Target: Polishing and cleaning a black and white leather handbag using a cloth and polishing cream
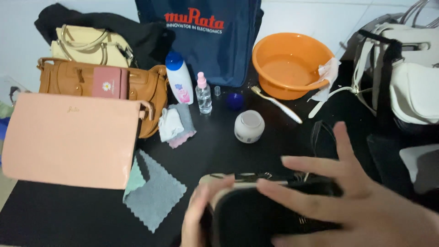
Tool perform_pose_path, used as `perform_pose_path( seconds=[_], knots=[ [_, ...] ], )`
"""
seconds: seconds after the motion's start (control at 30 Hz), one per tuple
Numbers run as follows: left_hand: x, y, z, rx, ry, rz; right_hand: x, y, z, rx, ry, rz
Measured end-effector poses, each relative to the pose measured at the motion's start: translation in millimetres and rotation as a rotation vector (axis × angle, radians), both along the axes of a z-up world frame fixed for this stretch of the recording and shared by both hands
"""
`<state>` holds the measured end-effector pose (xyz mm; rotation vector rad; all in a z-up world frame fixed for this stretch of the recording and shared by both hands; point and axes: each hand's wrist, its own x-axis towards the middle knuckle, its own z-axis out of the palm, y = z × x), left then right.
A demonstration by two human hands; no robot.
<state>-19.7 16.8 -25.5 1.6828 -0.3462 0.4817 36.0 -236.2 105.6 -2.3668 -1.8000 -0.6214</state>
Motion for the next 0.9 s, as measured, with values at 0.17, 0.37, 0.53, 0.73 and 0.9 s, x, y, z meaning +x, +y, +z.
perform_pose_path(
  seconds=[0.17, 0.37, 0.53, 0.73, 0.9],
  knots=[
    [24, 8, -60, 0.065, -0.115, -0.091, 95, -39, -59, 0.199, 0.127, -0.484],
    [16, 13, -49, 0.172, -0.135, -0.147, 163, -4, -134, 0.290, 0.295, -0.504],
    [18, 22, -66, 0.092, -0.137, -0.183, 179, 19, -161, -0.169, 0.322, -0.709],
    [9, 13, -34, 0.102, 0.022, -0.120, 184, 36, -166, -0.259, 0.270, -0.763],
    [5, 13, -40, 0.046, -0.154, -0.085, 184, 39, -162, -0.307, 0.368, -0.828]
  ],
)
